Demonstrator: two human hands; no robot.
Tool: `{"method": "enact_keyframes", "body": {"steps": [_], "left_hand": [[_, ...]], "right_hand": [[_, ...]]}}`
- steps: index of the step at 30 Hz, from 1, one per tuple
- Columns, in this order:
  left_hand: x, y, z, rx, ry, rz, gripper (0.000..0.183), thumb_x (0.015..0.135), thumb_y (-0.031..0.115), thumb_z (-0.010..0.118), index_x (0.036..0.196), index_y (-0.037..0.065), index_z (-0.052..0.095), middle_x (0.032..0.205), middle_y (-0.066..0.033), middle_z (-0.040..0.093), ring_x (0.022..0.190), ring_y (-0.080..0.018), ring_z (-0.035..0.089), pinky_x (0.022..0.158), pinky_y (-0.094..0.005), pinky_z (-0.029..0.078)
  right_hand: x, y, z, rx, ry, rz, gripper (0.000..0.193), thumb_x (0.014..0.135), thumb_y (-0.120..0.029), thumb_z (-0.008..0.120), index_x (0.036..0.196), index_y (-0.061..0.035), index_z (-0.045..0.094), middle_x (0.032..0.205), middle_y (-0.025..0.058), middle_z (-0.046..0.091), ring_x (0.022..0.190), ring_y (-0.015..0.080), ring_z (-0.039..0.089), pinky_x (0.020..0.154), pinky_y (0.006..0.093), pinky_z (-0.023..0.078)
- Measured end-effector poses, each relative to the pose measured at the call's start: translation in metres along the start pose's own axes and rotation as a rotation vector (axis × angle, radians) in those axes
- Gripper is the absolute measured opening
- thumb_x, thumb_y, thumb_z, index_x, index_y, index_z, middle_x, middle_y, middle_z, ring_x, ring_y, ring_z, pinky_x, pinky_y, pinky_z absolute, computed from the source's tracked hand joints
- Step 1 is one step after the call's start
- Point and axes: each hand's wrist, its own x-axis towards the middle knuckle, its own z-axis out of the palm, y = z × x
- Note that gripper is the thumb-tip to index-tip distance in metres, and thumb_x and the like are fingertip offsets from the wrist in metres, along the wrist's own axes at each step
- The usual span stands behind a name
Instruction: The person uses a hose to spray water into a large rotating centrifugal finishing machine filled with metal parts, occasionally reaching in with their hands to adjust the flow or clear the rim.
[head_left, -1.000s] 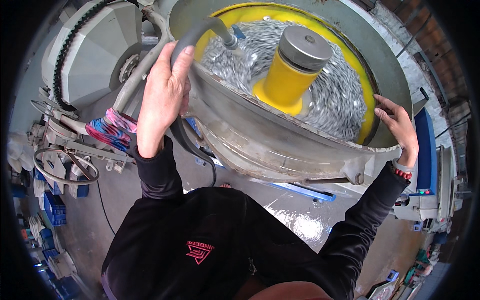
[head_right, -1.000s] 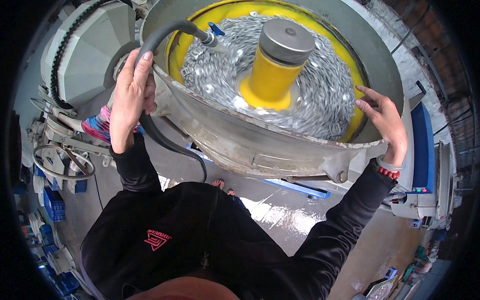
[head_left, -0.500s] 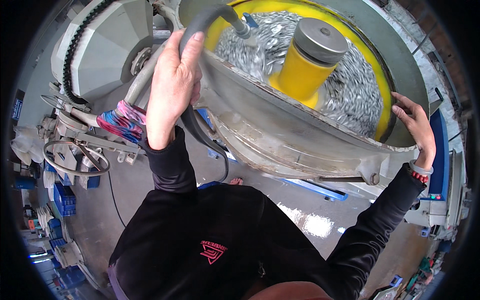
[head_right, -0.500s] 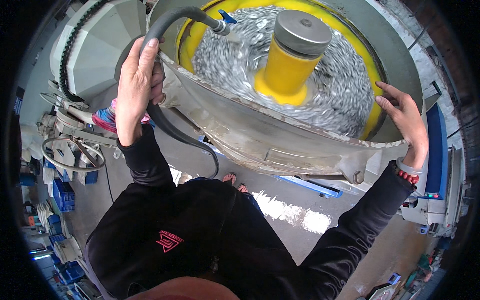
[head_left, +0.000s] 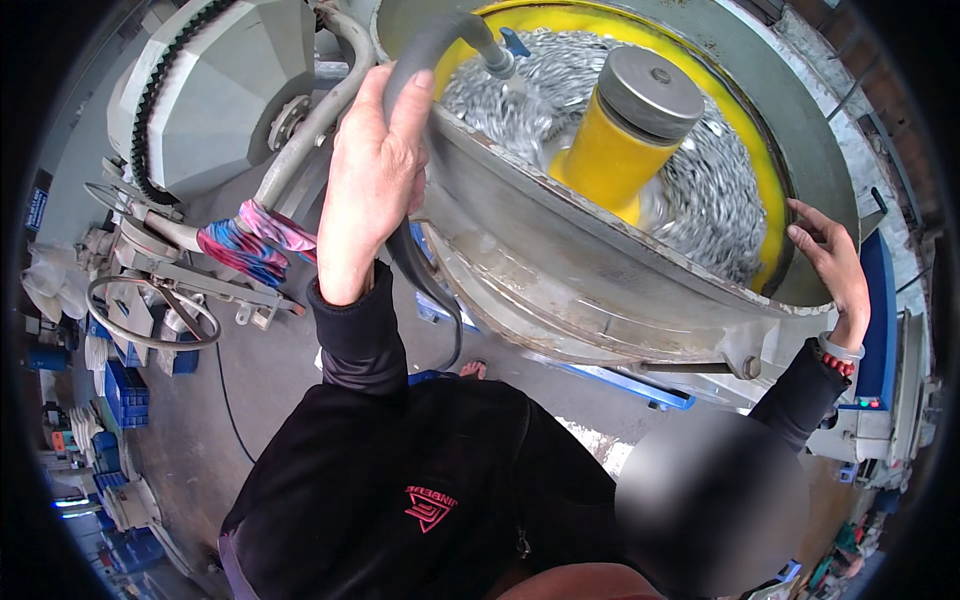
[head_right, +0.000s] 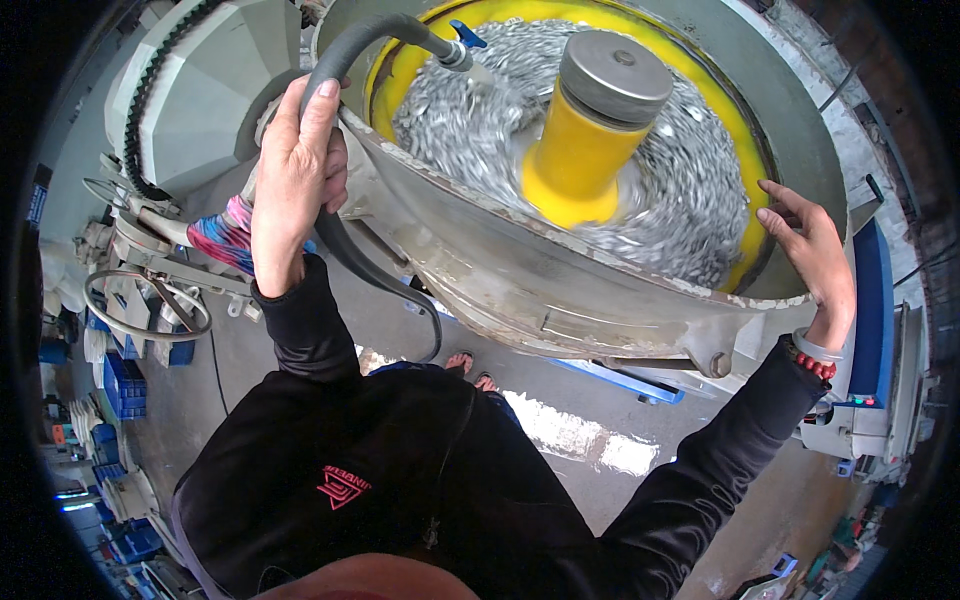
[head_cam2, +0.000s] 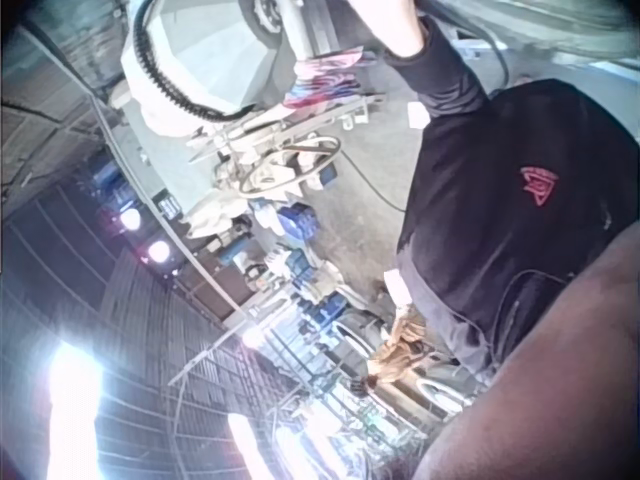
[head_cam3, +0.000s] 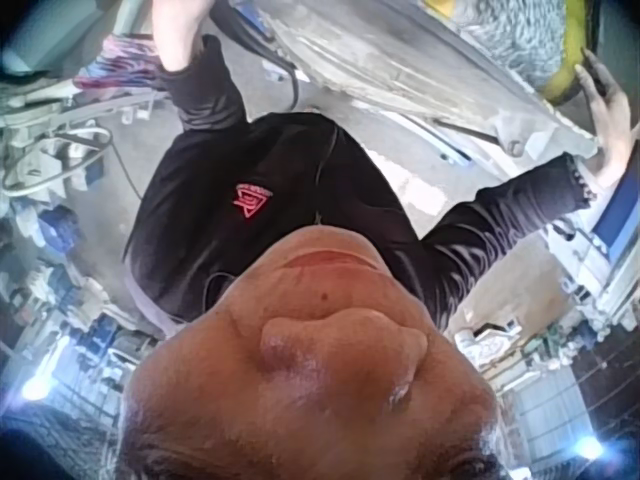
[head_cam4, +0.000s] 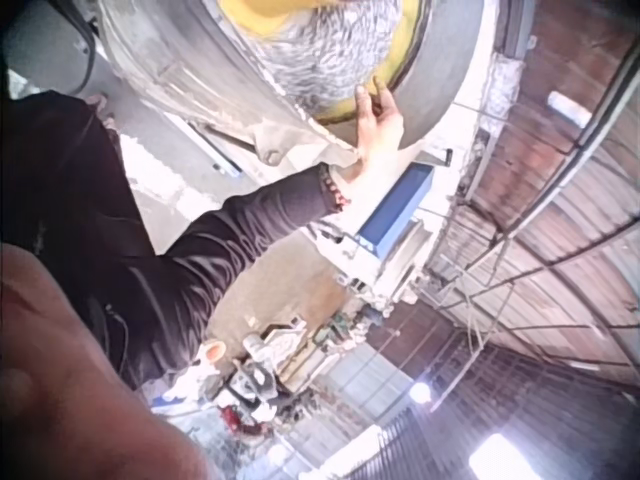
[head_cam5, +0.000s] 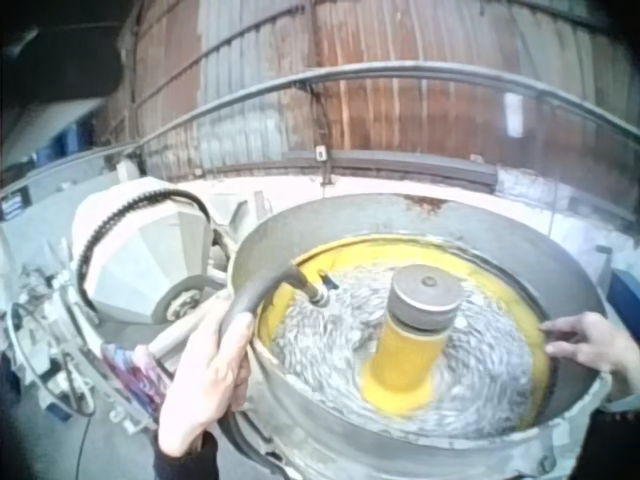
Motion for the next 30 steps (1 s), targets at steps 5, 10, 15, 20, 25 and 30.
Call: {"method": "enact_keyframes", "body": {"steps": [5, 10, 15, 20, 25, 30], "left_hand": [[0.001, 0.000, 0.000, 0.001, -0.016, 0.002, 0.039, 0.096, 0.036, 0.050, 0.120, 0.004, 0.052, 0.053, 0.0020, 0.042, 0.039, -0.0060, 0.040, 0.037, -0.0237, 0.032], [0.001, -0.003, -0.001, 0.023, 0.001, 0.017, 0.041, 0.096, 0.037, 0.051, 0.121, 0.004, 0.051, 0.053, 0.0025, 0.042, 0.039, -0.0052, 0.040, 0.037, -0.0225, 0.031], [0.002, -0.004, 0.002, -0.012, -0.016, 0.032, 0.043, 0.097, 0.038, 0.050, 0.122, 0.003, 0.050, 0.051, 0.0039, 0.038, 0.037, -0.0053, 0.037, 0.036, -0.0227, 0.030], [0.000, 0.000, 0.007, -0.048, 0.064, -0.072, 0.033, 0.098, 0.035, 0.048, 0.114, 0.007, 0.053, 0.052, 0.0076, 0.033, 0.038, -0.0030, 0.030, 0.035, -0.0197, 0.025], [0.000, 0.001, 0.006, -0.021, 0.041, -0.045, 0.032, 0.097, 0.040, 0.046, 0.109, 0.011, 0.053, 0.052, 0.0071, 0.027, 0.039, -0.0031, 0.024, 0.036, -0.0202, 0.020], [0.003, 0.001, 0.008, -0.027, 0.013, -0.044, 0.033, 0.097, 0.041, 0.047, 0.110, 0.011, 0.052, 0.053, 0.0070, 0.027, 0.040, -0.0028, 0.023, 0.036, -0.0204, 0.020]], "right_hand": [[-0.002, 0.003, -0.001, 0.025, 0.023, 0.000, 0.044, 0.089, -0.021, 0.063, 0.126, 0.0007, 0.055, 0.094, 0.0094, 0.065, 0.082, 0.0123, 0.055, 0.077, 0.0278, 0.045], [0.001, -0.005, -0.002, 0.012, -0.003, 0.006, 0.045, 0.089, -0.021, 0.063, 0.126, 0.0016, 0.054, 0.099, 0.0110, 0.066, 0.087, 0.0130, 0.057, 0.081, 0.0275, 0.044], [-0.004, -0.004, -0.004, 0.042, -0.023, 0.052, 0.044, 0.089, -0.021, 0.063, 0.126, 0.0024, 0.054, 0.104, 0.0132, 0.066, 0.094, 0.0147, 0.058, 0.086, 0.0281, 0.044], [0.002, 0.007, -0.002, -0.043, 0.028, -0.098, 0.044, 0.089, -0.024, 0.060, 0.124, 0.0019, 0.054, 0.108, 0.0180, 0.065, 0.100, 0.0187, 0.059, 0.089, 0.0290, 0.043], [0.003, 0.004, -0.001, -0.033, 0.035, -0.045, 0.046, 0.088, -0.030, 0.062, 0.123, -0.0001, 0.057, 0.102, 0.0169, 0.067, 0.097, 0.0183, 0.061, 0.086, 0.0294, 0.045], [-0.007, 0.007, -0.002, 0.008, 0.060, -0.074, 0.048, 0.088, -0.033, 0.064, 0.123, -0.0012, 0.058, 0.102, 0.0167, 0.067, 0.095, 0.0188, 0.063, 0.086, 0.0307, 0.046]]}}
